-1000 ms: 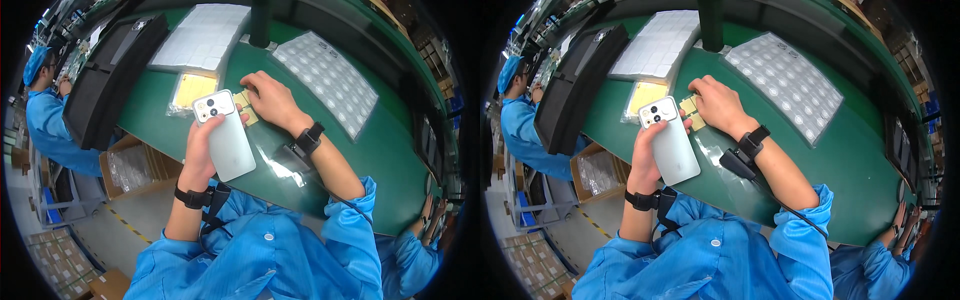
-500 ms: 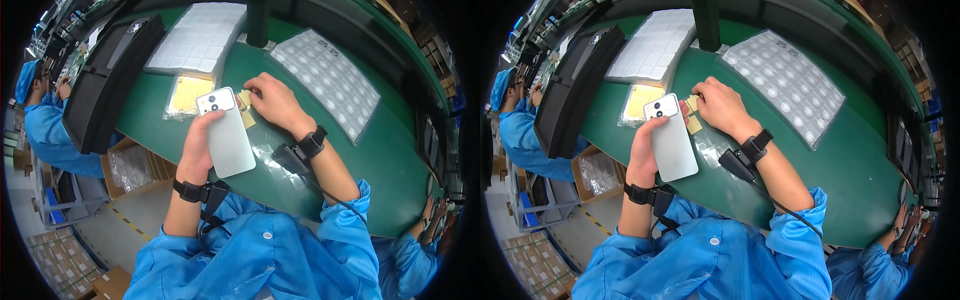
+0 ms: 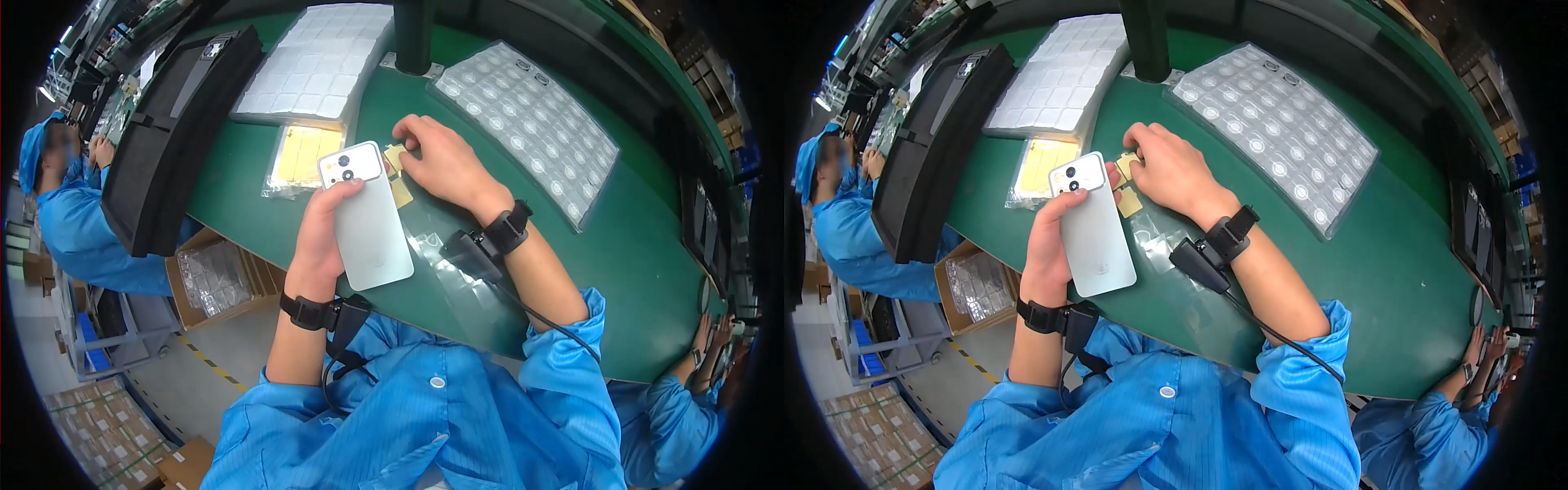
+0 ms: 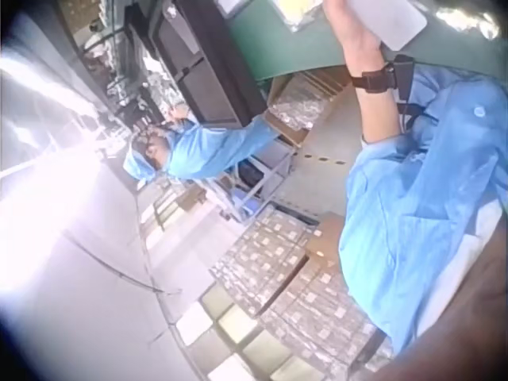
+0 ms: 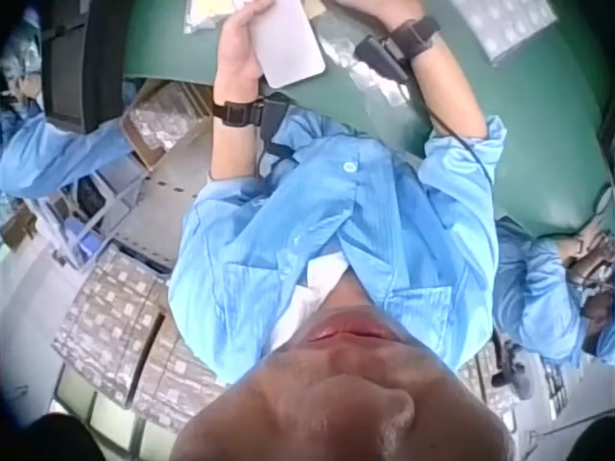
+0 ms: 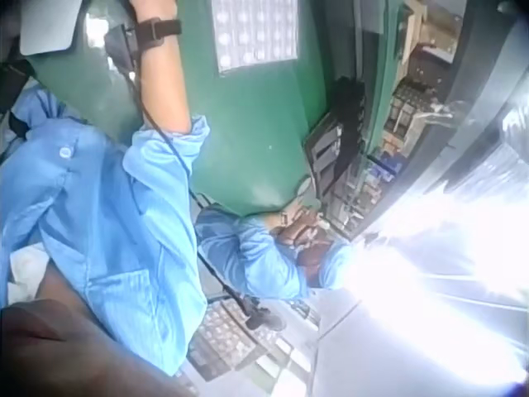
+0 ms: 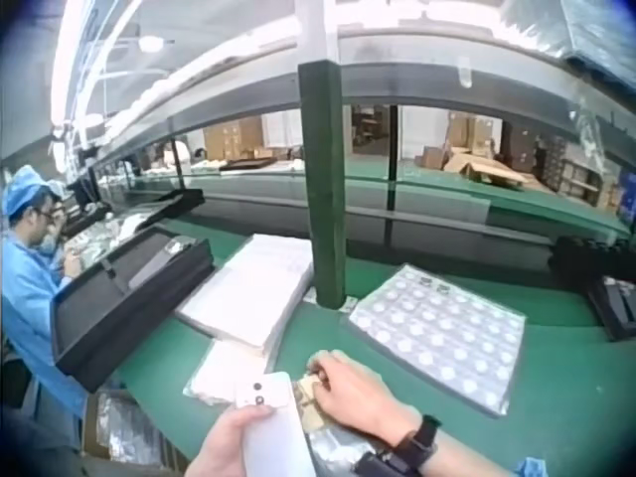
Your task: Applying labels and protective stickers to smartphone chassis components on an assembly line.
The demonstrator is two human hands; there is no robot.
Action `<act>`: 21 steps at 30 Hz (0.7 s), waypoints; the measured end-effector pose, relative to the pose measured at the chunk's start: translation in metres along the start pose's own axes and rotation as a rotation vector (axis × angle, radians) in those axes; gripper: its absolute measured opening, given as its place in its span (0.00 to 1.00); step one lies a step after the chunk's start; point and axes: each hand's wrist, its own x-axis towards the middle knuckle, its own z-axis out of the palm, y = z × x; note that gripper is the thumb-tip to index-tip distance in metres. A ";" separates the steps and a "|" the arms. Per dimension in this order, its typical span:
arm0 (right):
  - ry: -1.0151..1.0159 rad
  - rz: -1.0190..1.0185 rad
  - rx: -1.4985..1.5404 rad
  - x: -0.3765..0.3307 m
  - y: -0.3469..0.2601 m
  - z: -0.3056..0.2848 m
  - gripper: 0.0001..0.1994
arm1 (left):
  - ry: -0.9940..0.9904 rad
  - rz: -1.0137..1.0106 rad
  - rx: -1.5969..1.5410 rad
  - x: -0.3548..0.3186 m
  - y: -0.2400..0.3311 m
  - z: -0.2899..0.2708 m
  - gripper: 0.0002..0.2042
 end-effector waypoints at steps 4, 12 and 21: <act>0.066 0.044 -0.038 -0.001 -0.005 0.005 0.08 | 0.000 -0.013 -0.011 0.000 0.000 -0.002 0.29; 0.143 0.067 -0.123 -0.001 -0.013 0.011 0.06 | -0.044 -0.021 0.002 -0.001 0.004 0.002 0.30; 0.076 -0.016 -0.079 -0.001 0.000 0.005 0.08 | -0.055 -0.024 -0.028 0.000 0.004 0.002 0.30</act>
